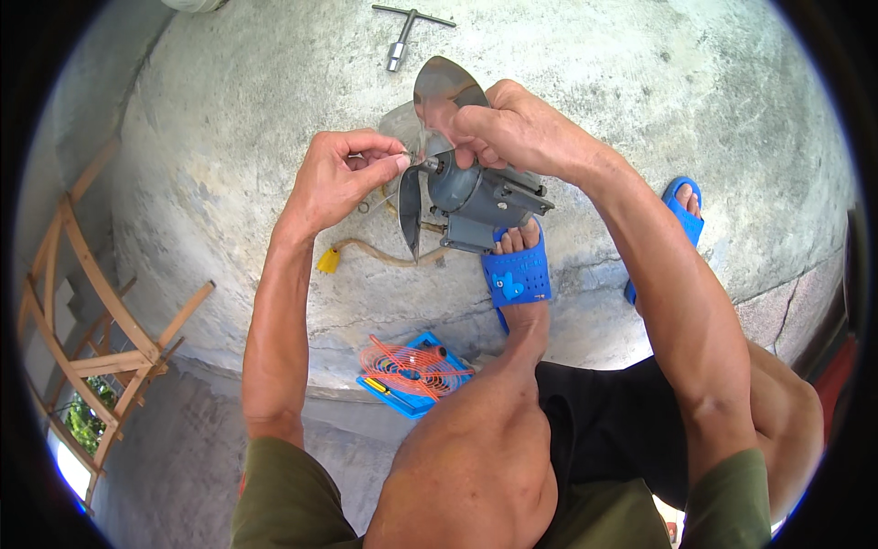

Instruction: The person attaches a three-blade fan to a small electric motor, aligns the blades, and secures them with a nut and washer using a T-handle wrench. The assembly is held and rotated during tightening.

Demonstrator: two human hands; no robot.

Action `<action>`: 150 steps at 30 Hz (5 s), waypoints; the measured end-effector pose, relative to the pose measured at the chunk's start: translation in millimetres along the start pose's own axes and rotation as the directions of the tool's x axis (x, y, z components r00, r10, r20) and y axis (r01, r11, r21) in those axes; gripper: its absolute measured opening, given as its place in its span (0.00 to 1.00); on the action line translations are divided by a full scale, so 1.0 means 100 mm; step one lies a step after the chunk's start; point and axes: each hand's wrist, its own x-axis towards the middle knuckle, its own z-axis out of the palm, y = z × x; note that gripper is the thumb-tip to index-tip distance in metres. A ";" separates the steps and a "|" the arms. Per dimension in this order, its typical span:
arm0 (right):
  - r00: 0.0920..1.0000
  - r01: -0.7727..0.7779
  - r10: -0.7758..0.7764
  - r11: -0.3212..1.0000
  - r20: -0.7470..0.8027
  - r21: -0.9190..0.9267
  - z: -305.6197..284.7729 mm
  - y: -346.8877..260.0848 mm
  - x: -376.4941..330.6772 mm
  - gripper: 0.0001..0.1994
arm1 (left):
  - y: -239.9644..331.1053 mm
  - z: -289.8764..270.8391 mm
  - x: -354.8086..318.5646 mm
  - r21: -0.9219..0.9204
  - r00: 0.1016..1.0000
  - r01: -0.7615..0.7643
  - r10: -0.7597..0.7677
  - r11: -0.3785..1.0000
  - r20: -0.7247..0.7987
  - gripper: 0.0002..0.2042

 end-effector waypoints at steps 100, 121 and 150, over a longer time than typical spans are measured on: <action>0.998 0.011 -0.015 0.997 -0.060 -0.075 0.02 -0.05 -0.03 0.23 | 0.06 0.07 -0.01 0.121 0.993 -0.117 0.114 0.986 0.032 0.04; 0.996 0.066 -0.066 0.998 -0.066 0.010 0.05 0.00 -0.04 0.25 | 0.03 0.08 0.00 0.014 0.993 -0.119 0.119 0.993 0.024 0.04; 0.997 0.044 -0.044 0.999 -0.066 -0.003 0.03 0.00 -0.02 0.24 | 0.02 0.04 0.01 0.014 0.993 -0.114 0.113 0.993 0.030 0.04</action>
